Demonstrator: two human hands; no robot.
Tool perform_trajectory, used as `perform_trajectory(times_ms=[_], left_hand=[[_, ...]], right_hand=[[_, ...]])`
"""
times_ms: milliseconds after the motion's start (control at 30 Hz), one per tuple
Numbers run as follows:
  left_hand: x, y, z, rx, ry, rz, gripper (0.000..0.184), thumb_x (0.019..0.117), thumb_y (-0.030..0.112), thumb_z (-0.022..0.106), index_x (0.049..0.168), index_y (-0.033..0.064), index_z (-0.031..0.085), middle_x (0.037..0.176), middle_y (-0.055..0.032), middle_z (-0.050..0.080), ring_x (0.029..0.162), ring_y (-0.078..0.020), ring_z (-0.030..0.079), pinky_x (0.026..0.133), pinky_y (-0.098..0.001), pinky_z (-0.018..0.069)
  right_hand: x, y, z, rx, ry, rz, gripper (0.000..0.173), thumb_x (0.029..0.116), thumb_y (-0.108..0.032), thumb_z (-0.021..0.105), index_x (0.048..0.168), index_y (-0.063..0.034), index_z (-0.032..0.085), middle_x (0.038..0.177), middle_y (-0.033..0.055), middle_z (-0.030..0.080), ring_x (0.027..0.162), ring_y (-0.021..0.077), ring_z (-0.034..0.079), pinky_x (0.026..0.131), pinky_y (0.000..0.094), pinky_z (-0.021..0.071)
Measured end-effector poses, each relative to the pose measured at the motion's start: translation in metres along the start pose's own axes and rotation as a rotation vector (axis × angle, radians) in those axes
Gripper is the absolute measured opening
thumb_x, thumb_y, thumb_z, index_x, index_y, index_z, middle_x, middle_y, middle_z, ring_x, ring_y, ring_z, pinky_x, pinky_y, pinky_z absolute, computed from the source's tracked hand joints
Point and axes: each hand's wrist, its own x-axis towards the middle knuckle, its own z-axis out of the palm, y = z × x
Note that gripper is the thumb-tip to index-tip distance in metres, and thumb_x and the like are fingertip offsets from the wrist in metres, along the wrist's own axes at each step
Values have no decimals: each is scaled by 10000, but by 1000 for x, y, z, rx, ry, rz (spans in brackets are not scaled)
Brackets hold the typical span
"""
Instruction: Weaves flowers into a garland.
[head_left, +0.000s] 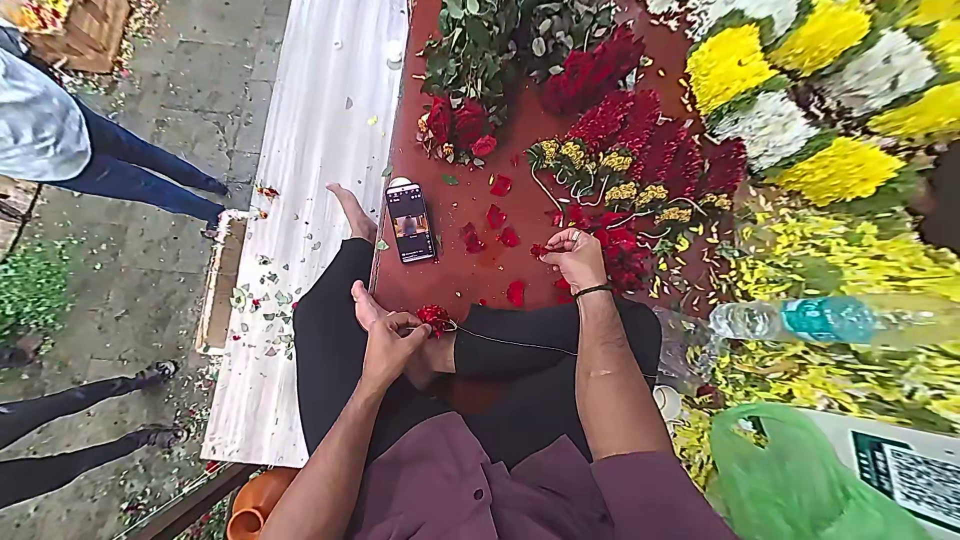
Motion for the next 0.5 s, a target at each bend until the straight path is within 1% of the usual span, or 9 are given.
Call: perform_trajectory(times_ms=[33, 100, 167, 233, 267, 333, 367, 433, 500], left_hand=[[0, 0, 0, -2, 0, 1, 107, 916, 193, 735, 880, 98, 769, 810, 18, 746, 709, -70, 690, 686, -279, 592], [-1, 1, 0, -4, -4, -3, 107, 918, 196, 736, 885, 101, 772, 812, 20, 747, 711, -69, 690, 685, -279, 591], [0, 0, 0, 0, -3, 0, 109, 917, 197, 737, 880, 100, 771, 804, 18, 745, 698, -71, 686, 673, -279, 588], [0, -1, 0, 8, -1, 1, 115, 917, 204, 733, 873, 103, 770, 793, 18, 736, 689, -71, 675, 661, -277, 576], [0, -1, 0, 12, -2, -1, 117, 918, 207, 730, 874, 106, 768, 795, 22, 734, 691, -70, 673, 664, -277, 575], [-1, 0, 0, 7, -3, -2, 112, 917, 202, 734, 876, 103, 767, 796, 23, 739, 697, -68, 681, 673, -278, 582], [-1, 1, -1, 5, -1, -2, 108, 914, 200, 734, 877, 104, 766, 796, 23, 741, 699, -68, 684, 677, -278, 586], [-1, 0, 0, 5, 5, -5, 112, 913, 205, 739, 870, 105, 766, 786, 24, 736, 684, -64, 675, 662, -274, 577], [-1, 0, 0, 17, 13, -8, 115, 910, 209, 740, 861, 110, 767, 780, 27, 728, 676, -59, 658, 648, -270, 559]], right_hand=[[1, 0, -1, -14, 2, -14, 382, 691, 75, 822, 1033, -26, 686, 914, 120, 701, 720, 194, 647, 619, 383, 558], [1, 0, -2, -43, 6, -28, 332, 700, 20, 858, 997, -31, 719, 870, 113, 704, 735, 197, 654, 667, 410, 565], [2, 2, -2, -64, 3, -26, 261, 751, -86, 888, 972, -49, 754, 895, 108, 730, 813, 203, 685, 773, 447, 574], [1, 3, -1, -59, -6, 5, 242, 823, -158, 859, 1023, -55, 771, 973, 106, 754, 905, 202, 714, 860, 457, 581], [1, 2, 0, -27, -20, 28, 231, 868, -161, 823, 1058, -44, 764, 979, 98, 758, 895, 183, 719, 853, 424, 588], [-2, -3, 1, 95, -72, 93, 208, 949, -134, 738, 1125, -22, 732, 921, 79, 776, 761, 128, 726, 694, 305, 593], [-3, -6, 1, 174, -99, 130, 209, 966, -105, 709, 1151, -7, 714, 901, 87, 774, 711, 129, 715, 626, 281, 578], [-5, -9, 1, 253, -126, 182, 214, 968, -93, 698, 1165, -11, 691, 868, 85, 754, 663, 131, 688, 570, 274, 563], [-5, -9, 1, 254, -113, 211, 219, 960, -133, 718, 1148, -24, 695, 845, 68, 735, 647, 127, 668, 554, 276, 554]])
